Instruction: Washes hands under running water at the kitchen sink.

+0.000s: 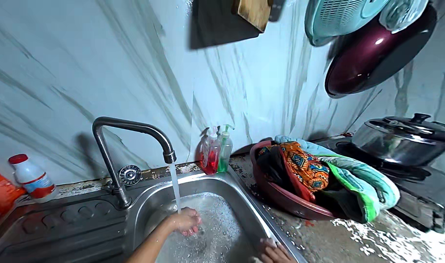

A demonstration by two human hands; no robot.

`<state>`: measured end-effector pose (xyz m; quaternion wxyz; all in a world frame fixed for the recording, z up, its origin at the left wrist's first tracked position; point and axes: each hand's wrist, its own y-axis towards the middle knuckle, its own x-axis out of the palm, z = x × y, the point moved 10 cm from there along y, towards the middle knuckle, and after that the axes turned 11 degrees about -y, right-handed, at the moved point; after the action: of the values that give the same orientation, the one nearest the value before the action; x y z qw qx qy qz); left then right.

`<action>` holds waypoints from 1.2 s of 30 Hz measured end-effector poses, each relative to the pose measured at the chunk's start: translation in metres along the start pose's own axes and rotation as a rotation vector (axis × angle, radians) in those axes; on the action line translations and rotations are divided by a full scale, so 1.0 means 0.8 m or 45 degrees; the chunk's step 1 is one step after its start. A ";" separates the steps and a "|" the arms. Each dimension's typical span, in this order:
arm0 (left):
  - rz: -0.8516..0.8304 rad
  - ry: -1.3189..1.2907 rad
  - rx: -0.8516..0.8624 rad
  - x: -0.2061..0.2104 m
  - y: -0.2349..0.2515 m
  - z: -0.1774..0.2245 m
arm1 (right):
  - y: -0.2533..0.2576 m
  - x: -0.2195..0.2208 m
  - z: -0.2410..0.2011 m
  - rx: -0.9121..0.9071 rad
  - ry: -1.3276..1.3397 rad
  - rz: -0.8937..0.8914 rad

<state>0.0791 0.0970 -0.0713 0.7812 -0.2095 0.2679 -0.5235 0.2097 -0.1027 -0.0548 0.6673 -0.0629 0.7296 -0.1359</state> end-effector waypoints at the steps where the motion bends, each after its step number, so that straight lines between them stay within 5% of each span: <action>1: 0.004 0.001 -0.019 -0.002 0.004 -0.006 | 0.012 -0.004 0.024 -0.003 -0.011 -0.010; 9: 0.120 -0.056 -0.084 -0.013 -0.005 -0.069 | 0.189 -0.043 0.061 0.048 -0.278 0.051; 14: 0.082 -0.132 -0.107 -0.004 -0.028 -0.082 | 0.250 -0.091 0.044 0.035 -0.025 -0.043; 17: 0.226 -0.313 -0.187 -0.011 -0.031 -0.087 | 0.242 -0.131 -0.034 -0.129 0.107 -0.104; 22: 0.715 -1.498 -0.158 -0.030 -0.026 -0.113 | 0.221 -0.151 -0.182 -0.433 0.034 -0.216; 25: 0.826 -1.743 -0.172 -0.035 -0.038 -0.128 | 0.212 -0.173 -0.227 -0.491 0.095 -0.184; 29: 1.009 -1.625 -0.112 -0.050 -0.068 -0.135 | 0.198 -0.184 -0.238 -0.365 -0.075 -0.301; 33: 0.521 -1.269 0.347 -0.038 -0.088 -0.077 | 0.202 -0.176 -0.240 -0.410 -0.186 -0.314; 36: 0.532 -1.052 0.258 -0.029 -0.088 -0.068 | 0.207 -0.181 -0.233 -0.528 0.107 -0.190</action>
<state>-0.0124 0.0903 -0.0656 0.9275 -0.2646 -0.0815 -0.2512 0.0544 0.1166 0.0507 0.5971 -0.2471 0.7624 -0.0345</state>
